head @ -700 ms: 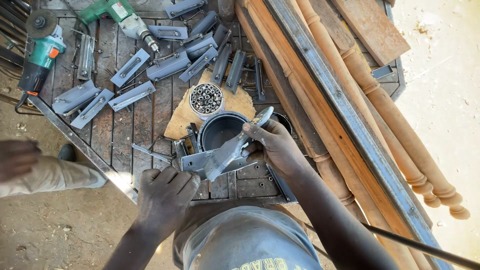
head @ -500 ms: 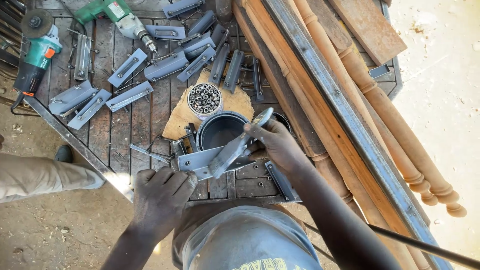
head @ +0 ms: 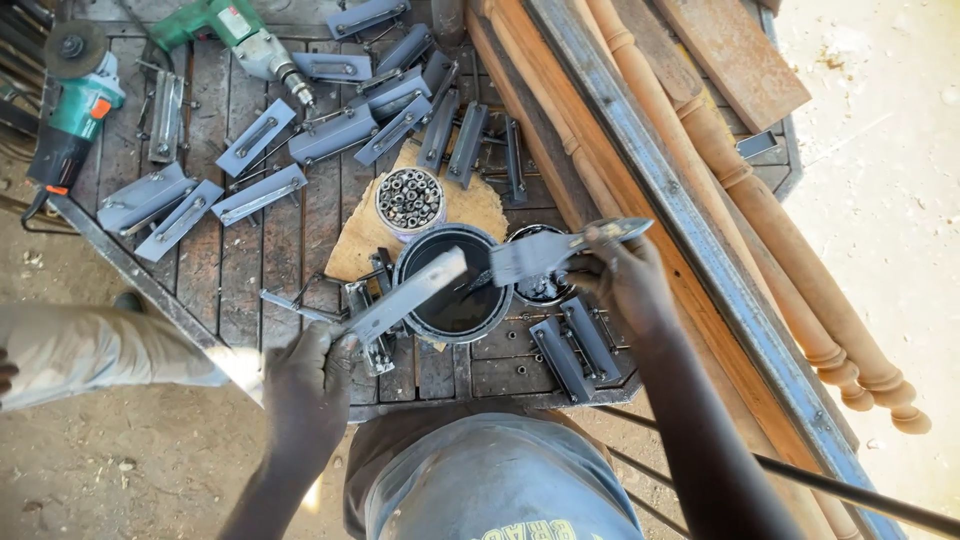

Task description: Painting small metal brackets with black paint using a handheld brush on a workshop table.

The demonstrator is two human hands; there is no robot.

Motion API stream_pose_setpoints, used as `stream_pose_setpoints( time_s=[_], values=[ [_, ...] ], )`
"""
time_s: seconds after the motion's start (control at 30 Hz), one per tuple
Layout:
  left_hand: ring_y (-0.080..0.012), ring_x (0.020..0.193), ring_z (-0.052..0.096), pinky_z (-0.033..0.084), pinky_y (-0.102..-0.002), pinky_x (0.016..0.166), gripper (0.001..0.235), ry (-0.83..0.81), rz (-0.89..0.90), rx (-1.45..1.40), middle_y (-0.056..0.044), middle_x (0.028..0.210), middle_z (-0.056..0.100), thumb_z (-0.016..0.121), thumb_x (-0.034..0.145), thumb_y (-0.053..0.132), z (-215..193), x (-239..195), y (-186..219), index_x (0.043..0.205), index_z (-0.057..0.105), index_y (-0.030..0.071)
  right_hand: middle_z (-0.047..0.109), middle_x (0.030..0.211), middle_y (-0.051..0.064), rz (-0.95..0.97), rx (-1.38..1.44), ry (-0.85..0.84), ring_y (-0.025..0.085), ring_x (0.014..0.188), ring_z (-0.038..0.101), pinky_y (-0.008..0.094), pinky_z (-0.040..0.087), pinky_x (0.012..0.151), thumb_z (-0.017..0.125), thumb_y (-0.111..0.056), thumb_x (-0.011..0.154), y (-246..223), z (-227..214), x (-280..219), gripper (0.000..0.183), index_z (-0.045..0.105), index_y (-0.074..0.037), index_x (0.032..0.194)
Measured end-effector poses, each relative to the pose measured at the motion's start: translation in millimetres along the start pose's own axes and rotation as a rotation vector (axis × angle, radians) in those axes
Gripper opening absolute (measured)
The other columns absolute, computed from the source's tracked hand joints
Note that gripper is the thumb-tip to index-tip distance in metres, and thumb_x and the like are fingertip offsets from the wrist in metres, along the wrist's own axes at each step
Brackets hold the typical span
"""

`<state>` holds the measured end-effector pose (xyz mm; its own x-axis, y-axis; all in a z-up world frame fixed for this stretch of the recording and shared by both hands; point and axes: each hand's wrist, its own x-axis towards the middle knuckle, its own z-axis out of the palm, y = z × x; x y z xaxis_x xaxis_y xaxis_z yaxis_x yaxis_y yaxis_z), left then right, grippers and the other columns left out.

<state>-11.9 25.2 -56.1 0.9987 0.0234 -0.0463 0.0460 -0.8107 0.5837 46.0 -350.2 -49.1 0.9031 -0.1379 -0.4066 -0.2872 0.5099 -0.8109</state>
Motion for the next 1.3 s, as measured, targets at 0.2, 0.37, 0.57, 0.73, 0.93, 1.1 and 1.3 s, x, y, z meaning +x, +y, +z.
stream_pose_setpoints(
  time_s=[0.2, 0.37, 0.57, 0.73, 0.93, 1.1, 1.3],
  values=[
    [-0.0117, 0.052, 0.035, 0.028, -0.028, 0.044, 0.022, -0.216, -0.545, -0.683, -0.004, 0.066, 0.051, 0.055, 0.108, 0.026, -7, 7, 39, 0.103, 0.067, 0.008, 0.072, 0.108, 0.023, -0.067, 0.06, -0.37, 0.032, 0.097, 0.073, 0.045, 0.067, 0.077, 0.064, -0.003, 0.098, 34, 26, -16, 0.013, 0.061, 0.002, 0.109],
    [-0.0132, 0.062, 0.037, 0.03, -0.03, 0.058, 0.025, -0.221, -0.583, -0.782, -0.002, 0.068, 0.046, 0.055, 0.108, 0.026, 0, 3, 46, 0.103, 0.071, 0.008, 0.071, 0.104, 0.017, -0.087, -0.09, -0.545, 0.026, 0.09, 0.073, 0.034, 0.068, 0.069, 0.069, -0.014, 0.098, 36, 64, -40, 0.018, 0.065, 0.0, 0.109],
    [-0.0115, 0.064, 0.035, 0.029, -0.027, 0.057, 0.025, -0.202, -0.556, -0.876, -0.002, 0.073, 0.052, 0.057, 0.106, 0.024, 5, 3, 40, 0.105, 0.073, 0.005, 0.07, 0.104, 0.013, -0.108, -0.264, -0.456, 0.024, 0.091, 0.073, 0.031, 0.068, 0.067, 0.069, -0.016, 0.096, 30, 59, -24, 0.016, 0.064, -0.004, 0.105],
    [-0.0129, 0.065, 0.04, 0.033, -0.027, 0.055, 0.028, -0.22, -0.556, -0.834, -0.007, 0.081, 0.062, 0.056, 0.104, 0.021, -9, -1, 37, 0.119, 0.073, 0.003, 0.073, 0.106, 0.018, -0.13, -0.282, -0.182, 0.028, 0.092, 0.074, 0.035, 0.067, 0.072, 0.063, -0.01, 0.098, 2, 25, 10, 0.013, 0.061, -0.001, 0.107],
    [-0.0128, 0.068, 0.035, 0.031, -0.026, 0.062, 0.02, -0.148, -0.604, -0.971, -0.005, 0.087, 0.054, 0.054, 0.11, 0.018, 2, -13, 11, 0.101, 0.065, 0.004, 0.072, 0.092, 0.014, -0.142, -0.076, 0.116, 0.023, 0.076, 0.074, 0.031, 0.065, 0.067, 0.065, -0.007, 0.099, 14, -12, 29, 0.009, 0.062, -0.004, 0.107],
    [-0.01, 0.066, 0.043, 0.037, -0.022, 0.056, 0.016, 0.046, -0.704, -1.295, -0.005, 0.088, 0.055, 0.059, 0.107, 0.014, 24, -24, -11, 0.108, 0.066, 0.0, 0.069, 0.108, 0.022, 0.043, 0.249, 0.28, 0.025, 0.092, 0.071, 0.031, 0.063, 0.078, 0.052, -0.011, 0.105, 65, -28, 24, 0.019, 0.057, 0.004, 0.117],
    [-0.0083, 0.062, 0.043, 0.038, -0.022, 0.055, 0.007, 0.129, -0.813, -1.41, 0.002, 0.074, 0.047, 0.061, 0.105, 0.011, 40, -34, -24, 0.099, 0.065, 0.01, 0.072, 0.105, 0.022, 0.203, 0.416, 0.521, 0.032, 0.101, 0.072, 0.038, 0.063, 0.094, 0.052, -0.009, 0.103, 140, -83, 54, 0.016, 0.06, 0.003, 0.11]
  ],
)
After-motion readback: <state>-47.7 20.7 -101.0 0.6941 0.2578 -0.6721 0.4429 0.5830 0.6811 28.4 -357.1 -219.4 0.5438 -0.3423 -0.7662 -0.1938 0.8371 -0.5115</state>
